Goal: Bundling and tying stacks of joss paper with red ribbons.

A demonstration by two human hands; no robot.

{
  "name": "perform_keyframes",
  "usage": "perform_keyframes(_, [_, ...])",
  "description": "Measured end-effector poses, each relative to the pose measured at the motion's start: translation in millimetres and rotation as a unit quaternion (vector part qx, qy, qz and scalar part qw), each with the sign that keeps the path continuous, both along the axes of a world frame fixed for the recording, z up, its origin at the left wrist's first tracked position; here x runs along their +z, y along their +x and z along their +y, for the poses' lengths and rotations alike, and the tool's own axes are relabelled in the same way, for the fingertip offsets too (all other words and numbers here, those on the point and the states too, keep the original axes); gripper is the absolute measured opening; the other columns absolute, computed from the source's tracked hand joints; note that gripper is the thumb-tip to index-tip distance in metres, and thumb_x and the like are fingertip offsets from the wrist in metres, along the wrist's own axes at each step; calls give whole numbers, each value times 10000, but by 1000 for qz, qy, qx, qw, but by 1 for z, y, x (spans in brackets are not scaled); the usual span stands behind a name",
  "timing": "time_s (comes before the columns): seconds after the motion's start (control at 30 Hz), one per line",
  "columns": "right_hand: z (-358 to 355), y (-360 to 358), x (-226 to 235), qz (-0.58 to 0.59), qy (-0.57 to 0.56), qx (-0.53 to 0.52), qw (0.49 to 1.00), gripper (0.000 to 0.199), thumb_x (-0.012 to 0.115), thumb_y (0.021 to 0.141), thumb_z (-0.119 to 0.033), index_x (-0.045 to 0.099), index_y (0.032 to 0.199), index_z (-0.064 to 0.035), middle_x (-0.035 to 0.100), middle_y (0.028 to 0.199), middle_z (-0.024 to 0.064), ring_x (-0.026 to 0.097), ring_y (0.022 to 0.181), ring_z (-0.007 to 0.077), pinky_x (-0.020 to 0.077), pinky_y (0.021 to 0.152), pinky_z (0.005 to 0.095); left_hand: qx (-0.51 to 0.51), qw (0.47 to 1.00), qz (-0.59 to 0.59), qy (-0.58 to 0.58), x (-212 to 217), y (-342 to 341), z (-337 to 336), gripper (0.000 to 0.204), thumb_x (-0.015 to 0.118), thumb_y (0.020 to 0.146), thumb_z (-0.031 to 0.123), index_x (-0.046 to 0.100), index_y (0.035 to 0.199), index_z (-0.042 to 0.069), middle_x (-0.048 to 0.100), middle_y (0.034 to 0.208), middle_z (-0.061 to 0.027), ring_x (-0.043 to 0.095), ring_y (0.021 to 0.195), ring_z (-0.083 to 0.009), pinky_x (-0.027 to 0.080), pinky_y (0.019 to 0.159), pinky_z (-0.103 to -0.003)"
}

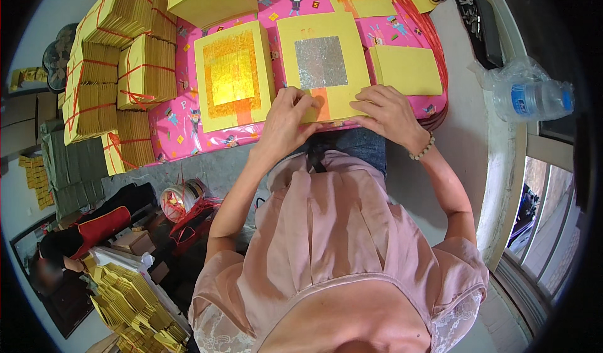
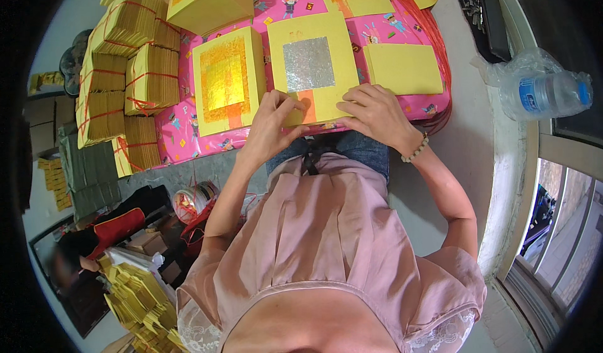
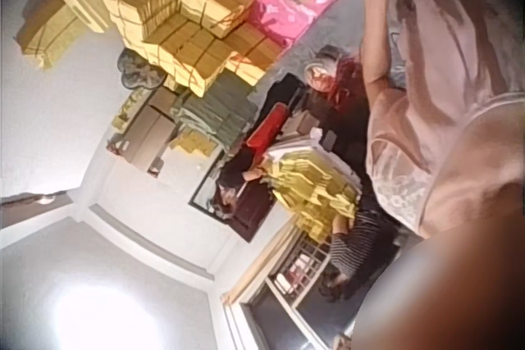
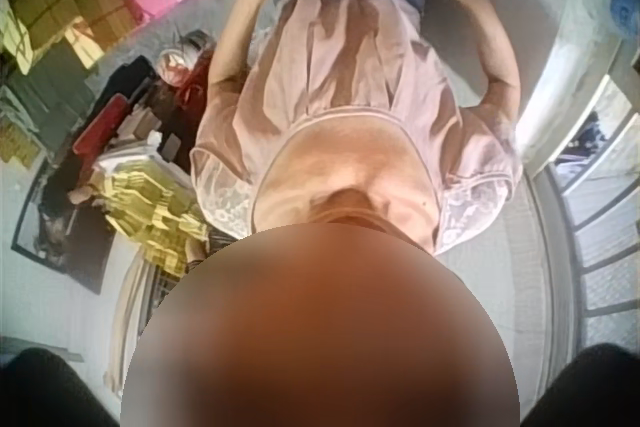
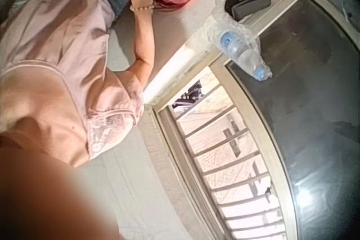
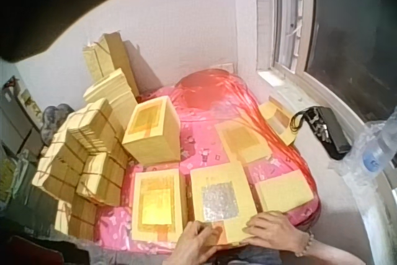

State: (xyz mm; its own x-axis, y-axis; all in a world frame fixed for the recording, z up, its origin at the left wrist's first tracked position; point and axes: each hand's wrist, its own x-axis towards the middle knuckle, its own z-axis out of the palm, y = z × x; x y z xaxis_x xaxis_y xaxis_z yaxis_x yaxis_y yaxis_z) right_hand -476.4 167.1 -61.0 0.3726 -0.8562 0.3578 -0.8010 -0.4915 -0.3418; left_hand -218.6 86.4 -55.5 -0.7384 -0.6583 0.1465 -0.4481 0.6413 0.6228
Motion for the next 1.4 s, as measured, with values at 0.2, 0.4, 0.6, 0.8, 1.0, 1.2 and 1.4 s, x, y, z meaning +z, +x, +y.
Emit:
perform_keyframes(0.2, [-5,2,5,-75,31,-12,997,139,728,826,-204,730,870,-73,660,918,56,622,886,233,498,757,356,2,999,34,32,-3,6,0,325,787,752,125,632,1025,40,551,1035,-137,521,975,-332,462,858,-423])
perform_keyframes(0.4, [-6,4,4,-125,57,-32,990,117,729,831,-173,740,845,-57,670,919,58,624,881,228,499,761,356,14,993,88,83,-11,11,-6,197,768,796,136,674,927,23,611,974,-102,558,921,-281,464,795,-372])
perform_keyframes(0.6, [-8,4,2,-138,58,-41,988,113,732,826,-158,740,840,-46,671,906,63,625,875,229,499,755,354,41,987,112,107,-9,6,-3,168,756,799,134,670,841,-4,600,861,-131,546,845,-314,458,745,-401])
perform_keyframes(0.8, [-8,7,5,-139,63,-52,987,110,726,827,-144,730,829,-33,671,896,60,624,863,229,500,752,353,44,986,114,116,-10,5,-6,157,748,798,129,676,833,-7,609,852,-136,557,858,-310,457,759,-399])
perform_keyframes(1.0, [-9,8,5,-145,57,-62,986,101,725,822,-141,725,805,-41,665,890,60,625,868,235,495,748,363,48,987,122,97,-8,4,-6,155,744,804,133,667,825,0,610,854,-137,564,850,-319,458,745,-399])
perform_keyframes(1.2, [-4,16,22,-45,5,-44,998,203,754,806,-224,701,918,-64,657,974,92,626,914,273,494,796,382,49,993,103,3,-9,5,0,126,729,833,127,654,863,30,624,821,-100,553,741,-290,447,666,-387])
perform_keyframes(1.4, [-17,7,24,9,-10,3,1000,195,702,860,-247,663,945,-76,623,820,39,626,766,231,486,693,350,37,995,76,-51,7,-1,-8,106,701,863,121,639,858,35,612,774,-93,549,687,-276,424,628,-385])
